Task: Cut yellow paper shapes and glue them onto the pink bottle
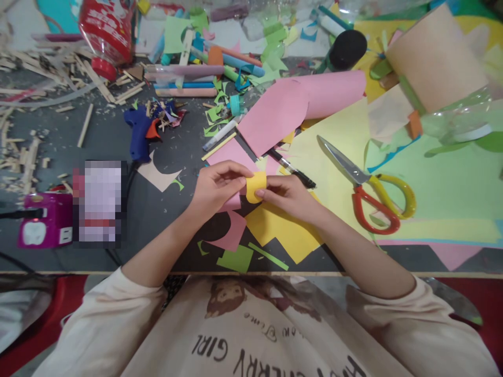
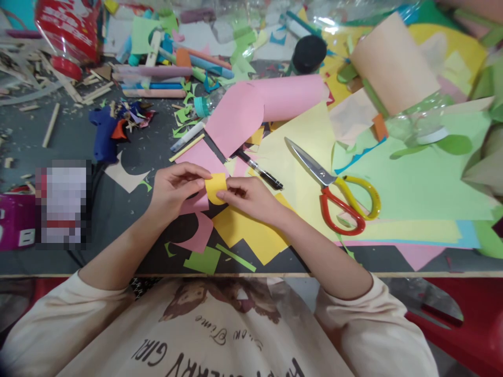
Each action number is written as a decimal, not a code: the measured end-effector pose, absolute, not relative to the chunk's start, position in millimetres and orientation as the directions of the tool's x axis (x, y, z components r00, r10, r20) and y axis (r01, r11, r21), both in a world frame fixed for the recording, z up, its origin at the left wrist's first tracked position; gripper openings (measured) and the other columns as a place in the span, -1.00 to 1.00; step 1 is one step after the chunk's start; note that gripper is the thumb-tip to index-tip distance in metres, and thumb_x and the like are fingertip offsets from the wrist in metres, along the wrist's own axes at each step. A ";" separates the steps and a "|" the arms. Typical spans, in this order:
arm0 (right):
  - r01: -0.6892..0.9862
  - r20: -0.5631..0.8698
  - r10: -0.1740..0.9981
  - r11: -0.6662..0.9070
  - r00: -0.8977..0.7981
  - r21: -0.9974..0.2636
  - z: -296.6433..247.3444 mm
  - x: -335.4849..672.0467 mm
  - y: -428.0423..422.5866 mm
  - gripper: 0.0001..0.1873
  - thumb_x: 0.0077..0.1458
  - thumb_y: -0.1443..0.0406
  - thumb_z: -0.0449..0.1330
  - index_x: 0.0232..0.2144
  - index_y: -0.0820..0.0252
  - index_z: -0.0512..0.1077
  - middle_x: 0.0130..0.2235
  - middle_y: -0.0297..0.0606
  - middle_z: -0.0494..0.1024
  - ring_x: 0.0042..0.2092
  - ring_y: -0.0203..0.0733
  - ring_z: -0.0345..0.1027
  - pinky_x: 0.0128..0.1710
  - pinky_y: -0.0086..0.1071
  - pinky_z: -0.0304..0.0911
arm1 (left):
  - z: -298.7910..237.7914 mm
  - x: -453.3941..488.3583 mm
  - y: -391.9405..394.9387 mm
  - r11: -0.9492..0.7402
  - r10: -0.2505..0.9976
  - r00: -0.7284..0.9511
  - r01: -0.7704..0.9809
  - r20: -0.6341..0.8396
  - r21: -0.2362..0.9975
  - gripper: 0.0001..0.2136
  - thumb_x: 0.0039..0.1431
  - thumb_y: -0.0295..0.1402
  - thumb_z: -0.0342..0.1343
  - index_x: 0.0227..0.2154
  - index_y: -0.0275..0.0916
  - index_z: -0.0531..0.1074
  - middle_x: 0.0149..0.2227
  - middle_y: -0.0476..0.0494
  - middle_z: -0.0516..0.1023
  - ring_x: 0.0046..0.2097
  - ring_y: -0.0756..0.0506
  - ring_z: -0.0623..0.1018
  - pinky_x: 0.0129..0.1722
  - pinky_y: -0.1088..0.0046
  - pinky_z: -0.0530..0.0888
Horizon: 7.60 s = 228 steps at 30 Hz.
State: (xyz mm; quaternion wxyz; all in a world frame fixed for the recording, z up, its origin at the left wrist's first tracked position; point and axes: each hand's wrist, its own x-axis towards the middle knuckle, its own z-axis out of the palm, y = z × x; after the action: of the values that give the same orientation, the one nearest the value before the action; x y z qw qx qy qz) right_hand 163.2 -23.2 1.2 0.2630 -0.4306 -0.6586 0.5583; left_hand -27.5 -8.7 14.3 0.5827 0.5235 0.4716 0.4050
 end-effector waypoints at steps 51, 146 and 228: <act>0.102 -0.031 0.966 -0.005 -0.257 -0.995 -3.9 154.1 -27.1 -0.56 0.08 -0.10 0.23 -0.42 0.15 0.38 -0.50 -0.39 0.40 -0.49 -0.34 0.19 -0.50 -0.40 0.14 | 10.9 -20.6 -11.0 0.020 0.960 0.269 0.205 -0.076 0.978 -0.73 0.03 -0.14 0.27 -0.50 -0.21 0.38 -0.46 -0.01 0.52 -0.40 0.01 0.51 -0.36 0.53 0.48; -0.120 -0.046 0.975 -0.073 -0.217 -0.990 -8.7 154.0 -21.5 -0.50 -0.01 -0.05 0.35 -0.18 0.00 0.25 -0.35 -0.43 0.41 -0.37 -0.30 0.39 -0.37 -0.38 0.36 | 8.3 -25.0 -12.6 -0.091 0.860 0.511 0.179 -0.013 0.980 -0.84 0.13 -0.25 0.14 -0.29 -0.22 0.42 -0.32 -0.06 0.56 -0.30 -0.03 0.55 -0.30 0.51 0.45; -0.211 -0.128 0.970 -0.172 -0.205 -0.962 1.5 154.0 -21.2 -0.52 -0.05 -0.05 0.37 -0.54 0.15 0.29 -0.58 -0.49 0.38 -0.57 -0.44 0.26 -0.54 -0.49 0.25 | 16.3 -20.4 -11.2 0.255 0.843 0.426 0.223 -0.330 0.941 -0.73 -0.01 -0.13 0.18 -0.49 -0.27 0.44 -0.50 -0.01 0.49 -0.45 0.04 0.42 -0.48 0.57 0.32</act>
State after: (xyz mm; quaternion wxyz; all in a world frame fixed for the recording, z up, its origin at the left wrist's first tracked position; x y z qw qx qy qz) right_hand 154.0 -21.2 1.5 0.4645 -0.4263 -0.4453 0.6358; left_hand -20.4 -11.2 16.3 0.6328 0.5590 0.4767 0.2447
